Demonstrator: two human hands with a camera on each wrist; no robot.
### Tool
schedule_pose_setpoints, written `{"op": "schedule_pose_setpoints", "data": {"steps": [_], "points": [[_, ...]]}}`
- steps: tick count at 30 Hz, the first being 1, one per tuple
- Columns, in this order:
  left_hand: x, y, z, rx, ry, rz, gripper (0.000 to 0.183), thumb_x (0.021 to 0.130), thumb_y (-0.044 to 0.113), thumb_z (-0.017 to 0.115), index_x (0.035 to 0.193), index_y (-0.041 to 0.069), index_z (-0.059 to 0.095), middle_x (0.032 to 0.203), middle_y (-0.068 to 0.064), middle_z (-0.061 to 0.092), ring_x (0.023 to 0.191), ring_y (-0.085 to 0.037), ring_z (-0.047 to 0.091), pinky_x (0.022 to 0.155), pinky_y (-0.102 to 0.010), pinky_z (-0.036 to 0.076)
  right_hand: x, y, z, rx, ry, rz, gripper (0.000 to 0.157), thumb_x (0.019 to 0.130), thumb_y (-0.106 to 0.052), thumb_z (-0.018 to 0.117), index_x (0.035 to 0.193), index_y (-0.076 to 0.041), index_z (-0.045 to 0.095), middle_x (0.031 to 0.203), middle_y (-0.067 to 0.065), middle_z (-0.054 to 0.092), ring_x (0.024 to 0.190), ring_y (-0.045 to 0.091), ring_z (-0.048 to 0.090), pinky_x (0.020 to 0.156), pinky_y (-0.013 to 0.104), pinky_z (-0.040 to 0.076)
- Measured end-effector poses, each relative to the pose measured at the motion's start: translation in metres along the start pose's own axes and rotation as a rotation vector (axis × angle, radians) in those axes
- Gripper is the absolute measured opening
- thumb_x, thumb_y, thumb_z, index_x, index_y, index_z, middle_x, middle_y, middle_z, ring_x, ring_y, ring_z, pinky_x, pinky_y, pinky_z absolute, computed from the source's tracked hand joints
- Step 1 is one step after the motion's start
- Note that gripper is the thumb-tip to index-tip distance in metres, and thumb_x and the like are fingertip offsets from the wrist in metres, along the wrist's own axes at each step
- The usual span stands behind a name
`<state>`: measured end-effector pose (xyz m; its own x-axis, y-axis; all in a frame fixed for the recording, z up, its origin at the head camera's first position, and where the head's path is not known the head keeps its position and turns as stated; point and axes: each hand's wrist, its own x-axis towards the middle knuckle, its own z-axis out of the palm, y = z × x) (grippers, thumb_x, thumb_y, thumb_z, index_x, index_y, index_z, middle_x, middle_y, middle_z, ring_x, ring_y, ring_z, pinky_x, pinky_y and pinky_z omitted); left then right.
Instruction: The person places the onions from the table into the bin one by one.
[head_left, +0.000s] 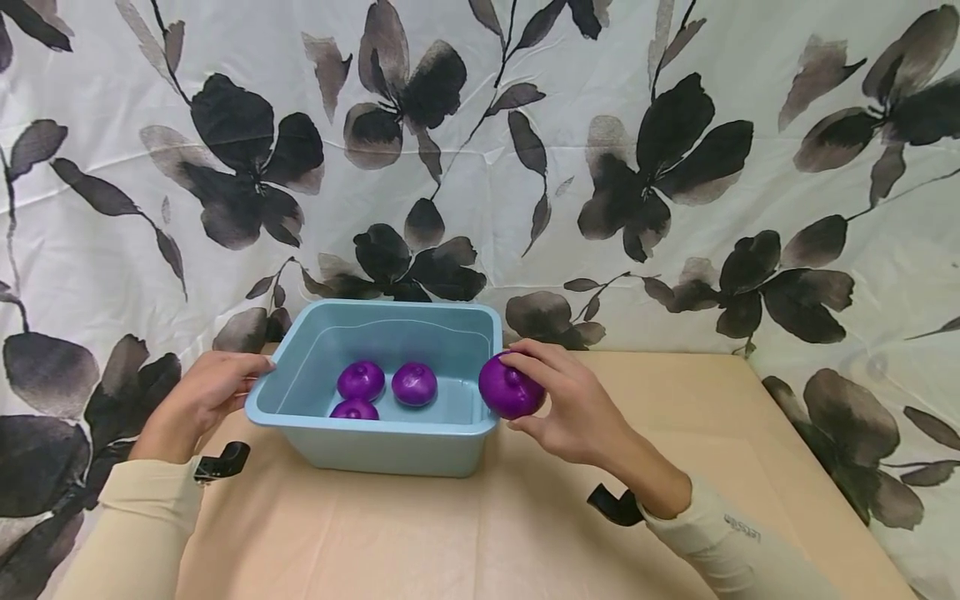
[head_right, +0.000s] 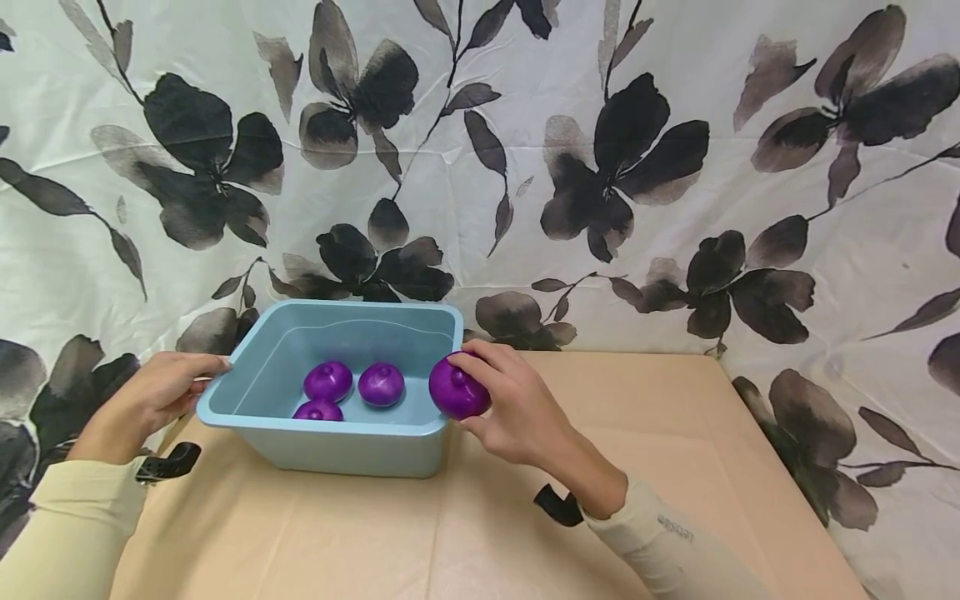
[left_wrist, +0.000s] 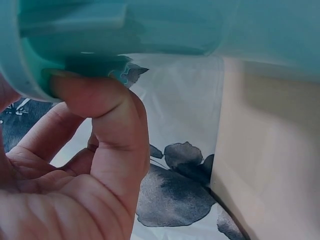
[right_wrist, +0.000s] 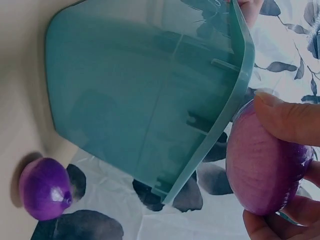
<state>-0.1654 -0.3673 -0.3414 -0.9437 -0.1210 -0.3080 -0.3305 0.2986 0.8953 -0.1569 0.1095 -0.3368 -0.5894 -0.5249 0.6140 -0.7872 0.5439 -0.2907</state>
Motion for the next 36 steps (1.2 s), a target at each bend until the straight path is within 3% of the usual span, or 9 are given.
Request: {"op": "schedule_pose_setpoints", "data": {"steps": [4,14,23,29,36], "points": [[0.001,0.001,0.001,0.003,0.000,-0.003,0.025,0.101,0.018,0.060,0.113,-0.003,0.069,0.084,0.009,0.068,0.076,-0.005,0.071,0.073,-0.023,0.063,0.009,-0.001,0.003,0.037,-0.017,-0.019,0.077,0.060,-0.013,0.101,0.130,-0.010,0.069,0.136,0.010,0.066,0.128,0.030,0.062,0.097,0.047,0.061],[0.000,0.002,0.001,-0.018,0.001,-0.004,0.015,0.100,0.014,0.060,0.097,0.007,0.073,0.081,0.009,0.066,0.073,-0.005,0.069,0.071,-0.023,0.063,0.040,0.005,0.011,0.167,-0.086,-0.128,0.071,0.062,-0.013,0.099,0.128,-0.010,0.070,0.134,0.010,0.068,0.127,0.029,0.064,0.097,0.043,0.062],[-0.001,-0.001,0.002,0.008,0.014,-0.008,0.020,0.100,0.016,0.060,0.107,-0.001,0.069,0.083,0.008,0.065,0.075,-0.005,0.068,0.071,-0.023,0.062,0.071,0.009,0.022,0.250,-0.182,-0.257,0.070,0.064,-0.013,0.098,0.129,-0.010,0.070,0.134,0.009,0.068,0.129,0.025,0.064,0.104,0.040,0.058],[0.000,0.000,0.004,-0.005,0.021,0.007,0.019,0.099,0.015,0.060,0.104,0.002,0.071,0.082,0.009,0.066,0.074,-0.005,0.069,0.072,-0.023,0.063,0.089,0.004,0.028,0.168,-0.183,-0.389,0.067,0.067,-0.012,0.096,0.128,-0.011,0.069,0.134,0.010,0.066,0.127,0.026,0.063,0.105,0.041,0.056],[-0.001,0.002,0.004,0.001,0.023,0.012,0.017,0.099,0.016,0.060,0.099,0.005,0.073,0.081,0.008,0.066,0.073,-0.005,0.068,0.070,-0.023,0.062,0.114,-0.009,0.035,0.021,-0.250,-0.441,0.064,0.071,-0.018,0.093,0.130,-0.011,0.069,0.135,0.006,0.065,0.121,0.023,0.062,0.098,0.034,0.058]]}}
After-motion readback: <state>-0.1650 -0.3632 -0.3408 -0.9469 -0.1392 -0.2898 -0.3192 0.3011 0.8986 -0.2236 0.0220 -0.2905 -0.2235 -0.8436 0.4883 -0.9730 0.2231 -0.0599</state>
